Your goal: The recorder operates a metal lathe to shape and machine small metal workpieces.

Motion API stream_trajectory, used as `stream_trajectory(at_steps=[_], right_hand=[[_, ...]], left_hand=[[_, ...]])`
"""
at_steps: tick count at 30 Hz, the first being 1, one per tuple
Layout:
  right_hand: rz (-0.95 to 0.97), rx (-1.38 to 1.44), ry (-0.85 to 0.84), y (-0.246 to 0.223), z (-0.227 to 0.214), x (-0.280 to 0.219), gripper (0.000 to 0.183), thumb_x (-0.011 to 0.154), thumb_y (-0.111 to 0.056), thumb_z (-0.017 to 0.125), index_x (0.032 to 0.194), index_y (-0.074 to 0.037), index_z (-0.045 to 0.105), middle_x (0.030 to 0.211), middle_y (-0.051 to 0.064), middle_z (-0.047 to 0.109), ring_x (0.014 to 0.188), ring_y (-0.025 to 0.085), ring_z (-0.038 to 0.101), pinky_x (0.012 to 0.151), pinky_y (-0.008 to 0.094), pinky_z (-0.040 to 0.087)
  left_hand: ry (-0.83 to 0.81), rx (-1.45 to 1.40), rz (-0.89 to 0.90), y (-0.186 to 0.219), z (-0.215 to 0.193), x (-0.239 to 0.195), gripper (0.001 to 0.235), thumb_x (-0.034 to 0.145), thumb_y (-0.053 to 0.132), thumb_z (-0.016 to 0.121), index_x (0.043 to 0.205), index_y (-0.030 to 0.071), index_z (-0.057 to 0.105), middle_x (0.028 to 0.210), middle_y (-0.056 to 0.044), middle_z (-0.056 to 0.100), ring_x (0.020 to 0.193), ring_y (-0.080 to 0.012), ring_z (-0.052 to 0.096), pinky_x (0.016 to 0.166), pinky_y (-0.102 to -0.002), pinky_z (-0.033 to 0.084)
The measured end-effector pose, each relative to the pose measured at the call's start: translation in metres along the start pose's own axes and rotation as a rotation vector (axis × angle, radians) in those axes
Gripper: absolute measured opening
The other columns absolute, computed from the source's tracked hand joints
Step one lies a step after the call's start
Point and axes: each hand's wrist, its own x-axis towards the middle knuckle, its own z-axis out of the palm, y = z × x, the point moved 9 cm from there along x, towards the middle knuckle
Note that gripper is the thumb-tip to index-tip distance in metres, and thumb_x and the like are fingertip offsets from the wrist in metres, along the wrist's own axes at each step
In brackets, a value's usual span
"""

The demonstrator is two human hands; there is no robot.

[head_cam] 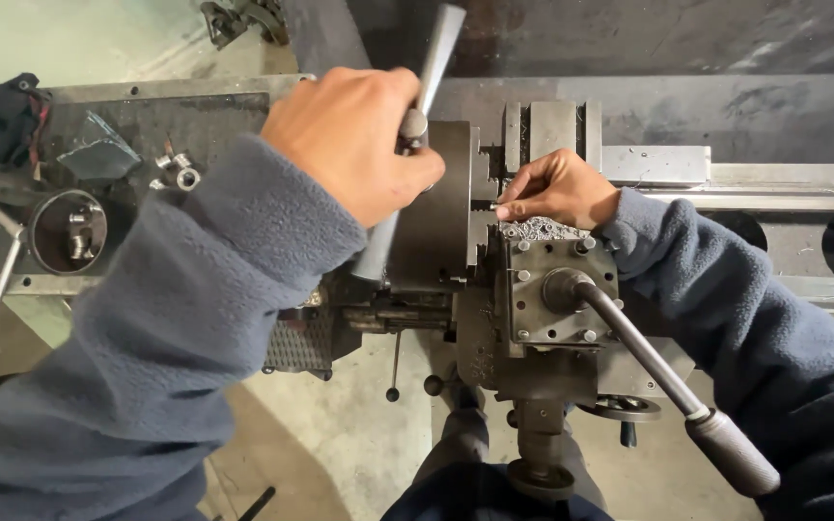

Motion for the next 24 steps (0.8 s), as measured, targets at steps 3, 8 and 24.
stream_trajectory(at_steps=[3,8,24], right_hand=[[-0.016,-0.012,0.019,-0.001,0.0,-0.001,0.016,0.084,-0.012,0.082,0.095,-0.001,0.08,0.087,0.011,0.08,0.077,0.014,0.075,0.071,0.029,0.064],[-0.064,0.015,0.015,0.002,0.001,-0.003,0.016,0.085,-0.013,0.082,0.095,-0.001,0.079,0.088,0.01,0.08,0.078,0.013,0.075,0.072,0.028,0.064],[-0.049,-0.019,0.091,0.006,0.002,-0.01,0.017,0.082,-0.015,0.085,0.093,-0.004,0.081,0.085,0.008,0.08,0.074,0.011,0.073,0.07,0.027,0.062]], left_hand=[[0.19,0.214,0.421,0.027,-0.018,-0.009,0.016,0.076,0.021,0.069,0.089,0.013,0.074,0.082,-0.004,0.072,0.072,-0.0234,0.071,0.071,-0.043,0.057],[0.553,0.608,0.818,0.06,-0.048,-0.046,0.025,0.087,0.011,0.073,0.091,0.036,0.069,0.11,0.009,0.073,0.107,-0.0143,0.074,0.091,-0.036,0.06],[0.2,0.281,0.829,0.053,-0.033,-0.029,0.032,0.075,-0.001,0.065,0.1,0.015,0.075,0.114,-0.003,0.07,0.113,-0.0241,0.065,0.094,-0.043,0.052]])
